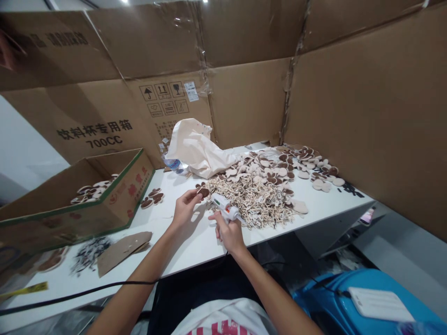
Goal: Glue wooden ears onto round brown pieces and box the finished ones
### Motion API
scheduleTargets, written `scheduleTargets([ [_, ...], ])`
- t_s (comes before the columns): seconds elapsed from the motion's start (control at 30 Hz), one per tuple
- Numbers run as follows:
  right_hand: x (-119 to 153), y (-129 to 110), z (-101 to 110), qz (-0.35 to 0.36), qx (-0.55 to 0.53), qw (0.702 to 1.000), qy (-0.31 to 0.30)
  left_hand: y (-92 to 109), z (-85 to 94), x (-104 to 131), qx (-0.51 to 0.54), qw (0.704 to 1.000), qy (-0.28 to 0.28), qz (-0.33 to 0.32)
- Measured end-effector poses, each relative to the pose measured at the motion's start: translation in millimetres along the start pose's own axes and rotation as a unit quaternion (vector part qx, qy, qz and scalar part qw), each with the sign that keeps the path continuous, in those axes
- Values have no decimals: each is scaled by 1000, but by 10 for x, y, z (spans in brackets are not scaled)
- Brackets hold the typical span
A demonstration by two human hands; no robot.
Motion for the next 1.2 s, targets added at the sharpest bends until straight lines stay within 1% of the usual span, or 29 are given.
scheduleTargets([
  [0.23, -11, 23, -18, 9, 27, 1000, -4, -8, 1, -3, 1, 1000, 8, -1],
  [0.33, -14, 32, -15, 4, 50, 999, 1, -10, -5, -5, 1, 1000, 1, -4],
  [0.6, -5, 7, -24, -4, 70, 997, 10, 42, -36, 15, 9, 1000, -15, -16],
  [0.87, -14, 20, -7, -26, 71, 997, 15, 45, -41, 23, 18, 1000, -17, -17],
  [1.2, -11, 4, -5, -36, 66, 997, 11, 71, -48, 34, 23, 999, -23, -17],
])
Point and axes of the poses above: each hand's wrist, its own x-axis away from the middle knuckle, its own z-axis out of the back of the hand, y = z × x, the point moved 2 cm from there along -x, towards the middle knuckle, and after that the axes turned 7 degrees about -x, right-handed, at the moved point
